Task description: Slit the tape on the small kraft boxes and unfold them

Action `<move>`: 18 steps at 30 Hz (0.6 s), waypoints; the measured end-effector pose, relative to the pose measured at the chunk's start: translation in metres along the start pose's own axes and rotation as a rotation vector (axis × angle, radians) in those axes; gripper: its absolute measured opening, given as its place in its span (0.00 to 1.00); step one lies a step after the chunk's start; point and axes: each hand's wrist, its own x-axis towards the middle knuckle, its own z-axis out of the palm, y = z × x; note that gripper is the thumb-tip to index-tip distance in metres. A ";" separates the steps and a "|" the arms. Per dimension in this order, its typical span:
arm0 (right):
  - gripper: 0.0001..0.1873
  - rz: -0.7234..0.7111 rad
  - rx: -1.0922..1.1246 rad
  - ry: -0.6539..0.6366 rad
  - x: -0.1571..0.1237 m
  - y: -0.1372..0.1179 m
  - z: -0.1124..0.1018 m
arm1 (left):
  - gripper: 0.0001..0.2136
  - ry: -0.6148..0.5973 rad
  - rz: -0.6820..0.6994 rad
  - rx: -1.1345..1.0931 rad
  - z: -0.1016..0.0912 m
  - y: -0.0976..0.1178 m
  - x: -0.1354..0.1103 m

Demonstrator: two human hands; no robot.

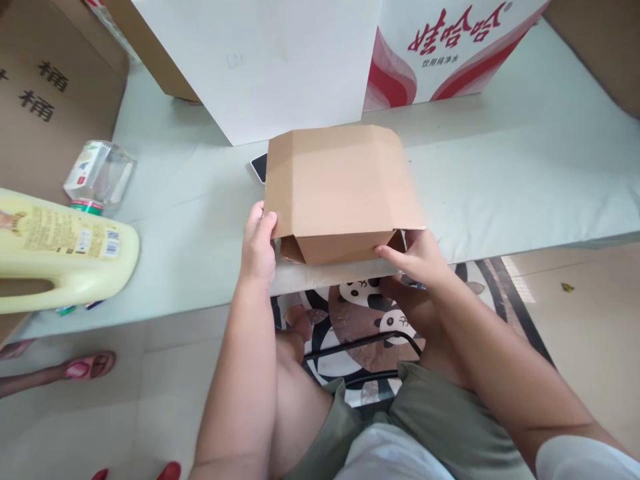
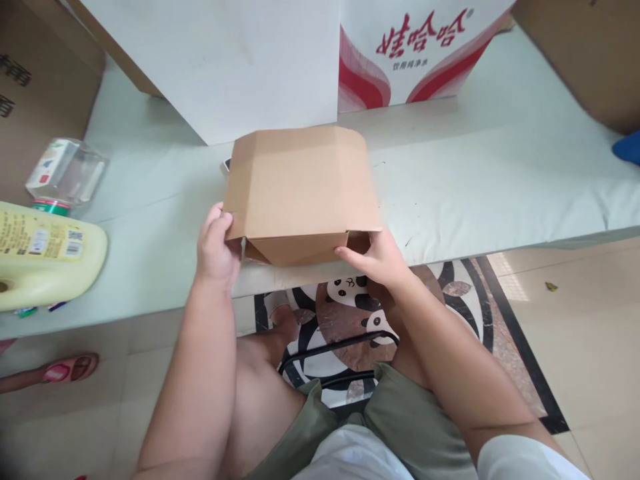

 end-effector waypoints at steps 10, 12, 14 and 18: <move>0.27 0.110 0.000 0.199 -0.001 0.002 -0.001 | 0.13 0.144 0.030 0.061 0.010 0.014 -0.001; 0.19 0.105 0.072 0.219 -0.002 0.002 -0.004 | 0.13 0.121 0.016 0.047 0.011 0.016 -0.003; 0.16 0.109 0.174 0.264 -0.001 0.005 -0.006 | 0.12 0.094 0.004 0.020 0.011 0.016 -0.004; 0.23 0.150 0.341 0.459 0.004 0.012 -0.007 | 0.12 0.107 -0.010 -0.140 0.011 0.014 -0.001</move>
